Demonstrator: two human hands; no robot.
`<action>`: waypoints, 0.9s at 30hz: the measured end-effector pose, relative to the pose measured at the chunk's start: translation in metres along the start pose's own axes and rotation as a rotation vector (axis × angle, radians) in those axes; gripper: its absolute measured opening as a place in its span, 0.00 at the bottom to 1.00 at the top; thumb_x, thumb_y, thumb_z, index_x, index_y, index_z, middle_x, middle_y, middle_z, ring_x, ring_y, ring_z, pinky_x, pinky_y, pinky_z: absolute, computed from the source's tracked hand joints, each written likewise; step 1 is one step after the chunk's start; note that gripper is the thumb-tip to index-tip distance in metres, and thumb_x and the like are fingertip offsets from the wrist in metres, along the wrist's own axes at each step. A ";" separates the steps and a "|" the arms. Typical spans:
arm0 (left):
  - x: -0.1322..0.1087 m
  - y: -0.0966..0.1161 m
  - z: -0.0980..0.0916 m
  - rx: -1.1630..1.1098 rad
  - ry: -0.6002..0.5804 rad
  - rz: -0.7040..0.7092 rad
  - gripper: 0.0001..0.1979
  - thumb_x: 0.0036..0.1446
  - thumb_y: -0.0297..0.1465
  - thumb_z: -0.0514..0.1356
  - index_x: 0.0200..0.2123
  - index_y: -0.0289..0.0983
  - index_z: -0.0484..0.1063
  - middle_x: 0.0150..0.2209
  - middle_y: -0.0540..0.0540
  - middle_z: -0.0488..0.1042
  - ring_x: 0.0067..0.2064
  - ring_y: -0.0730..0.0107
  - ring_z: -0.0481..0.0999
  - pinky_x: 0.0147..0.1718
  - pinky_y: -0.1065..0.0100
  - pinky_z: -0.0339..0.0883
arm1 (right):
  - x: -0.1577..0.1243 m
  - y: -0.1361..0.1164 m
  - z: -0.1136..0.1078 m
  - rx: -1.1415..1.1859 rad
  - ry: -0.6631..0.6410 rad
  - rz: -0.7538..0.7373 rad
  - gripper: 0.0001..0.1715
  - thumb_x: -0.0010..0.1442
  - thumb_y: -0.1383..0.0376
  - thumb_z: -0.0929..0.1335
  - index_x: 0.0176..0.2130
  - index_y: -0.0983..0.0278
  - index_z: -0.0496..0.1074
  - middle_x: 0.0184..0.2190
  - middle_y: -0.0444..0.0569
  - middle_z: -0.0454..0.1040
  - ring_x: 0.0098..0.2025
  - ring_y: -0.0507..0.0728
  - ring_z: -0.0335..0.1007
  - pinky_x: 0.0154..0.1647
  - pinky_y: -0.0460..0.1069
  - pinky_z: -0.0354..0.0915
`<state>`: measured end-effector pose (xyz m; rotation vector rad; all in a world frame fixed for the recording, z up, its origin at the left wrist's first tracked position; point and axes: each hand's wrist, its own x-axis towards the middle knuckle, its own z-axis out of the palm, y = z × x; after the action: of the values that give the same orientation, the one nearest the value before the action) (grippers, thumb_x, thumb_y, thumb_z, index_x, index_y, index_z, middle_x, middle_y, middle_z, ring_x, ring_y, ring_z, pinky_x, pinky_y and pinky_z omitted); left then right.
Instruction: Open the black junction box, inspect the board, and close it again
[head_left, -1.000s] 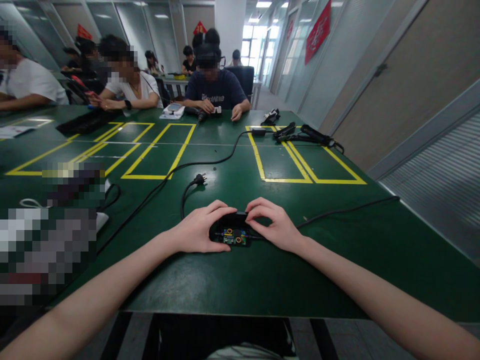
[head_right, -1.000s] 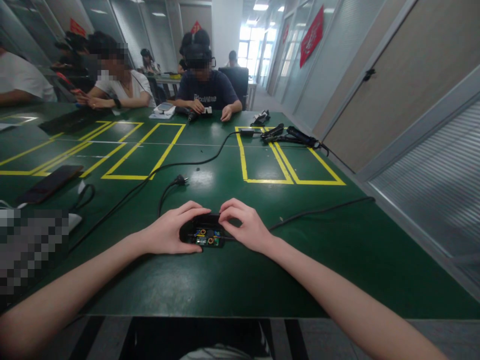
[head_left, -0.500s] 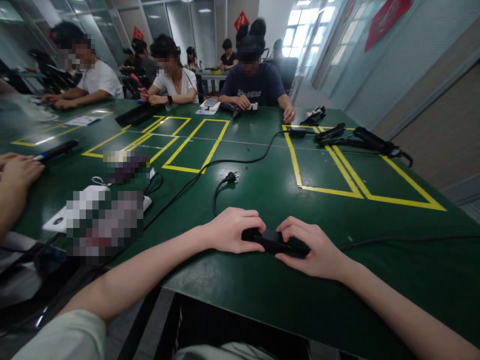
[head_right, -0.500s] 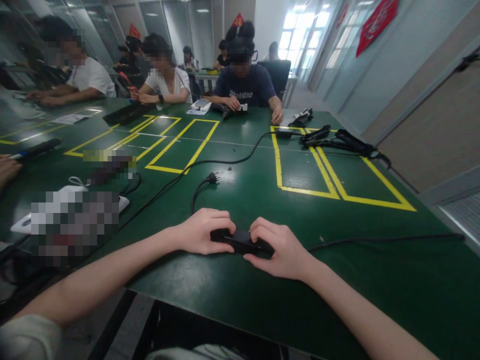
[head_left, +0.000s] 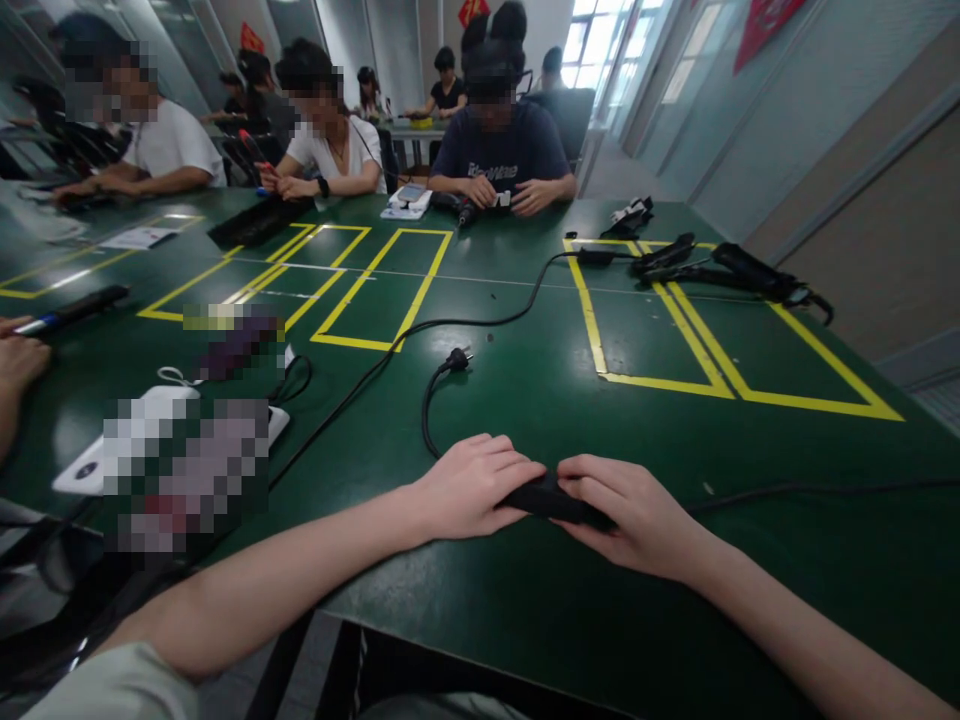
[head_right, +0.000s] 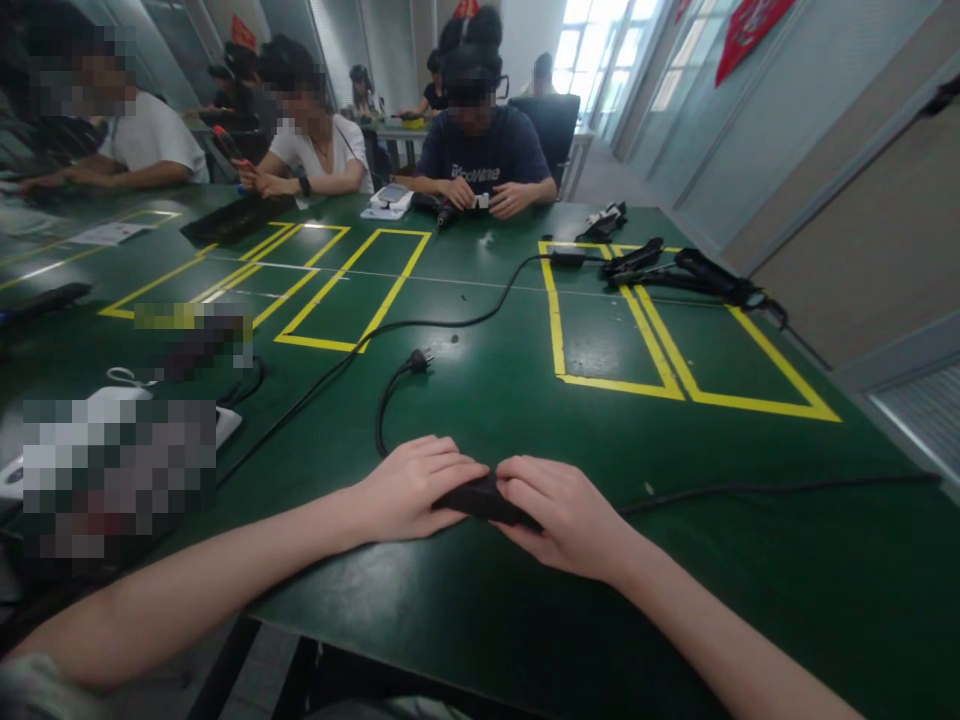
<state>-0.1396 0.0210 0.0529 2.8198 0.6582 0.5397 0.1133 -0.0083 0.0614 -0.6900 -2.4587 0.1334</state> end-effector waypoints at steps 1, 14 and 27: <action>0.000 0.000 0.000 0.005 0.007 -0.001 0.18 0.70 0.37 0.61 0.58 0.34 0.71 0.51 0.41 0.83 0.47 0.58 0.78 0.44 0.60 0.69 | 0.000 0.000 0.000 -0.002 -0.004 0.006 0.02 0.70 0.67 0.66 0.44 0.62 0.69 0.39 0.54 0.78 0.37 0.57 0.76 0.35 0.49 0.72; -0.001 0.002 -0.009 -0.047 0.087 -0.008 0.18 0.74 0.40 0.56 0.58 0.34 0.71 0.49 0.41 0.83 0.45 0.60 0.79 0.40 0.60 0.69 | 0.002 -0.009 -0.004 -0.135 -0.037 0.038 0.14 0.76 0.61 0.61 0.43 0.65 0.72 0.37 0.52 0.80 0.34 0.56 0.75 0.33 0.50 0.68; 0.001 -0.007 -0.017 0.149 0.159 0.099 0.19 0.77 0.38 0.51 0.62 0.37 0.72 0.55 0.39 0.81 0.47 0.60 0.79 0.44 0.60 0.72 | 0.003 -0.009 -0.008 0.094 -0.057 0.307 0.17 0.72 0.54 0.66 0.49 0.64 0.71 0.42 0.55 0.81 0.41 0.60 0.77 0.40 0.53 0.71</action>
<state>-0.1479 0.0293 0.0668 2.9842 0.6130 0.7702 0.1116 -0.0151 0.0722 -1.0298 -2.3664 0.3885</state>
